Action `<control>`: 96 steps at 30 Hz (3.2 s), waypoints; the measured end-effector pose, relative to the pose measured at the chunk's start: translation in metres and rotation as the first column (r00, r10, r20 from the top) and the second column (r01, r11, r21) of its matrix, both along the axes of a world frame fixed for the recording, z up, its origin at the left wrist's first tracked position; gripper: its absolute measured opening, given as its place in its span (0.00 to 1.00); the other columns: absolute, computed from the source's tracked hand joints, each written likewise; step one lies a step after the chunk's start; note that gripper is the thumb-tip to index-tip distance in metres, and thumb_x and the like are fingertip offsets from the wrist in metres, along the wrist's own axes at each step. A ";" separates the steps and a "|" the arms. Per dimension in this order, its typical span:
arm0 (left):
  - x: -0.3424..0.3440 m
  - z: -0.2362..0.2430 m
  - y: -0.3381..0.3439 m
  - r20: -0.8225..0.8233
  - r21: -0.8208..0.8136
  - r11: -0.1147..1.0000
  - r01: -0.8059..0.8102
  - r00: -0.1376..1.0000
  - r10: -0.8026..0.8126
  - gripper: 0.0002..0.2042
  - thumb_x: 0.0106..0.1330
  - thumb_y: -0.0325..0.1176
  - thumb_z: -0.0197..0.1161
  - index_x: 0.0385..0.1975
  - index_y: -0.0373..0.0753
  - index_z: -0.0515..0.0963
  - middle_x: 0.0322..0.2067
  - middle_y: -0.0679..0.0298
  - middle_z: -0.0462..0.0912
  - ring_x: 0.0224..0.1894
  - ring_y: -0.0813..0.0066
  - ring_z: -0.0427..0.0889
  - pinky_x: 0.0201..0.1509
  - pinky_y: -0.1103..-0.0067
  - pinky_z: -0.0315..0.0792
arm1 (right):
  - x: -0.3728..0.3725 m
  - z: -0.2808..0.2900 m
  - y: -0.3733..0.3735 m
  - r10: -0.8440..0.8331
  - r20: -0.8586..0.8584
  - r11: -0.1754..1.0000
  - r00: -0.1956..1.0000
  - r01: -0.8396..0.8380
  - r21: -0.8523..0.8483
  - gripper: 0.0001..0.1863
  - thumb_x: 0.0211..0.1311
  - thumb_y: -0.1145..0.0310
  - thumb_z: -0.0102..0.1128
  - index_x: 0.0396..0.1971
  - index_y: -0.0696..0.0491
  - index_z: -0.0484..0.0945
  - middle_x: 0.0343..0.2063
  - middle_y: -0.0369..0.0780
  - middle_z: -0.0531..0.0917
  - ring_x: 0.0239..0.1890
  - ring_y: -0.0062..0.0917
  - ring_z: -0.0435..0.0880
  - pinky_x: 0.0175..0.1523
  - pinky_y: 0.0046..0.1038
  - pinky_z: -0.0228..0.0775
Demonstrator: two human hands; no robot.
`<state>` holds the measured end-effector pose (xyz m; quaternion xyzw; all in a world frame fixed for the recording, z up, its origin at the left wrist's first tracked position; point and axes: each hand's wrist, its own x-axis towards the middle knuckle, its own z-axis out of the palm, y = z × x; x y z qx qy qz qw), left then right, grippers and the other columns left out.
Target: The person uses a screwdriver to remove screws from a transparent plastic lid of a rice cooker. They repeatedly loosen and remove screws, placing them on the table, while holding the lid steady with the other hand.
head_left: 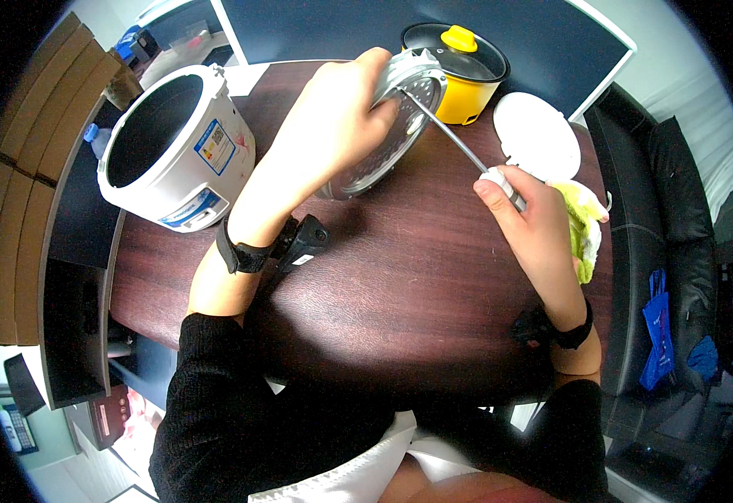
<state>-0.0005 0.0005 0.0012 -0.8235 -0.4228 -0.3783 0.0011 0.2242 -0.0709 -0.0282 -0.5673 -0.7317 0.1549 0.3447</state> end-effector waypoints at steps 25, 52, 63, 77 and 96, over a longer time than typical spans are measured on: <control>-0.013 -0.006 0.008 0.085 -0.046 0.999 0.011 0.996 -0.007 0.22 0.55 0.35 0.64 0.46 0.28 0.70 0.31 0.46 0.79 0.34 0.53 0.80 0.38 0.71 0.73 | 0.010 -0.050 0.021 0.239 0.479 0.888 0.844 0.010 -0.460 0.25 0.60 0.51 0.53 0.22 0.63 0.74 0.15 0.50 0.76 0.21 0.41 0.78 0.30 0.36 0.68; -0.013 -0.012 0.016 0.302 -0.059 0.991 0.124 0.948 -0.100 0.09 0.55 0.29 0.58 0.30 0.29 0.70 0.24 0.43 0.77 0.29 0.46 0.79 0.33 0.62 0.74 | -0.092 0.021 0.065 0.146 -0.279 0.988 0.949 -0.128 0.082 0.09 0.62 0.68 0.55 0.31 0.59 0.76 0.17 0.34 0.76 0.16 0.13 0.73 0.21 0.15 0.64; -0.016 -0.017 0.021 0.356 0.069 0.982 0.175 0.916 -0.188 0.08 0.51 0.25 0.59 0.27 0.27 0.70 0.20 0.43 0.76 0.27 0.45 0.78 0.31 0.62 0.74 | -0.100 0.029 0.062 0.064 -0.092 0.968 0.994 -0.039 0.249 0.02 0.56 0.76 0.58 0.29 0.57 0.74 0.16 0.33 0.74 0.15 0.12 0.72 0.21 0.16 0.63; -0.018 -0.015 0.022 0.392 0.060 0.975 0.213 0.894 -0.219 0.08 0.50 0.23 0.58 0.28 0.26 0.70 0.20 0.43 0.76 0.27 0.46 0.79 0.31 0.63 0.74 | -0.103 0.025 0.061 0.046 -0.147 0.986 0.988 -0.021 0.165 0.04 0.58 0.73 0.58 0.31 0.57 0.75 0.18 0.32 0.77 0.17 0.11 0.74 0.21 0.15 0.65; -0.013 -0.014 0.019 0.313 0.048 0.984 0.173 0.933 -0.179 0.09 0.50 0.23 0.57 0.30 0.27 0.71 0.21 0.43 0.77 0.28 0.48 0.80 0.33 0.64 0.75 | -0.088 0.031 0.061 0.003 0.049 0.925 0.999 -0.021 0.380 0.04 0.50 0.76 0.62 0.24 0.57 0.75 0.16 0.34 0.74 0.17 0.13 0.71 0.24 0.16 0.63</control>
